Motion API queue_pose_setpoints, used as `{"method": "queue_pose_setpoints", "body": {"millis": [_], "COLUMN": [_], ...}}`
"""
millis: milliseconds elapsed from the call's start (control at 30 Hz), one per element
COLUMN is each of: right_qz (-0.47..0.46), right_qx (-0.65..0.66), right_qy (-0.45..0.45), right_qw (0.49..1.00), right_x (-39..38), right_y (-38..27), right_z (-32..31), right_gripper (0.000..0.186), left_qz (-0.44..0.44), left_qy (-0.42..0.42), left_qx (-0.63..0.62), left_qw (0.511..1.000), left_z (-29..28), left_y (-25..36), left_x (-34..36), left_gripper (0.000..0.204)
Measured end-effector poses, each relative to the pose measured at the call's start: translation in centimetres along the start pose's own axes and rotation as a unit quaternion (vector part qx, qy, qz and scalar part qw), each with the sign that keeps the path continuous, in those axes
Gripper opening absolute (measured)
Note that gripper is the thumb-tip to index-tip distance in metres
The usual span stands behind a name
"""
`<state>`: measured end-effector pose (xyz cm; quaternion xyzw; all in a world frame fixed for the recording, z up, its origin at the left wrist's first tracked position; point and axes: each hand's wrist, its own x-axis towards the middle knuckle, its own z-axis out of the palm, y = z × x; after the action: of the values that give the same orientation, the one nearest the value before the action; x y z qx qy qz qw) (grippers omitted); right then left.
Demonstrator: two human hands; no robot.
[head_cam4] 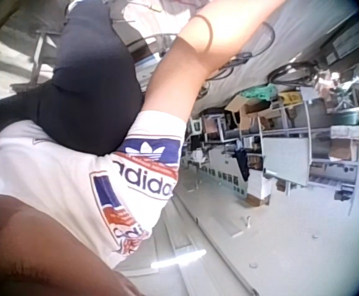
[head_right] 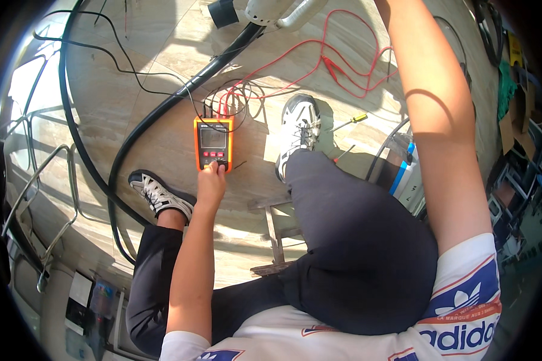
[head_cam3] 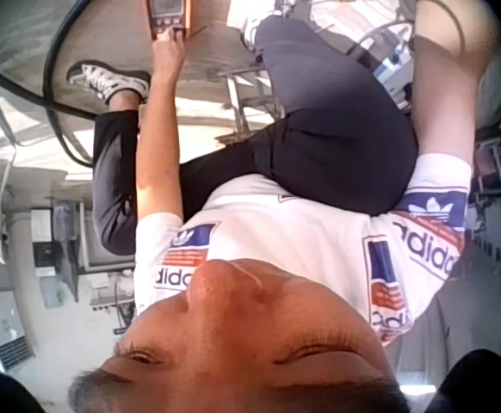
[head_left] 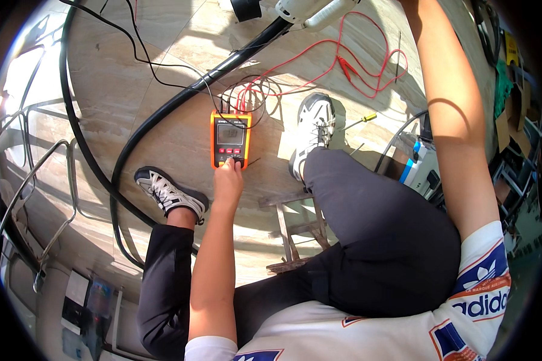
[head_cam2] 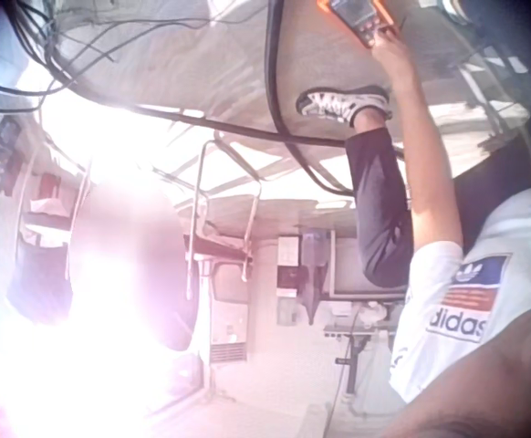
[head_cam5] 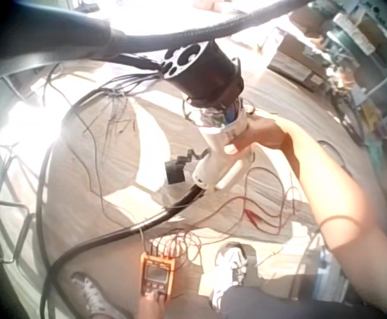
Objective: The person holds an orange multimeter and uses a plier-like probe to touch terminals inside an EV charging connector, then touches red and black probes to various wires on the floor while checking the multimeter display.
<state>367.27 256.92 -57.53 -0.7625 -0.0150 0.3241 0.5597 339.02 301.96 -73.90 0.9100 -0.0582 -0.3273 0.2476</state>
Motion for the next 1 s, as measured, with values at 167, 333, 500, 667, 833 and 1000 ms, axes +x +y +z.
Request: {"method": "queue_pose_setpoints", "body": {"millis": [167, 333, 500, 667, 833, 1000], "right_qz": [-0.007, -0.020, -0.045, -0.077, -0.110, -0.056], "right_qx": [0.008, 0.013, 0.029, 0.064, 0.089, 0.089], "right_qy": [-0.002, -0.002, 0.004, 0.008, 0.060, 0.112], "right_qw": [1.000, 1.000, 0.999, 0.995, 0.988, 0.988], "right_x": [0.4, 1.0, 1.6, 2.5, 3.4, 3.5], "right_y": [0.0, 0.2, 1.2, 1.5, 0.9, 4.3], "right_z": [-0.3, -0.6, -0.9, -1.1, -0.3, -1.9], "right_gripper": [0.059, 0.058, 0.058, 0.058, 0.056, 0.050], "left_qz": [0.044, 0.020, -0.003, 0.015, 0.008, -0.026], "left_qy": [-0.014, -0.020, -0.011, -0.029, -0.020, -0.006], "left_qx": [0.044, 0.039, -0.015, 0.008, -0.082, -0.160], "left_qw": [0.998, 0.999, 1.000, 0.999, 0.996, 0.987], "left_z": [-0.6, -1.1, -0.8, -1.8, -5.4, -9.7], "left_y": [-0.5, -0.2, -0.3, -0.1, 3.3, 7.8], "left_x": [0.4, 0.1, -0.1, 0.2, 4.0, 9.2], "left_gripper": [0.021, 0.025, 0.028, 0.030, 0.024, 0.020]}}
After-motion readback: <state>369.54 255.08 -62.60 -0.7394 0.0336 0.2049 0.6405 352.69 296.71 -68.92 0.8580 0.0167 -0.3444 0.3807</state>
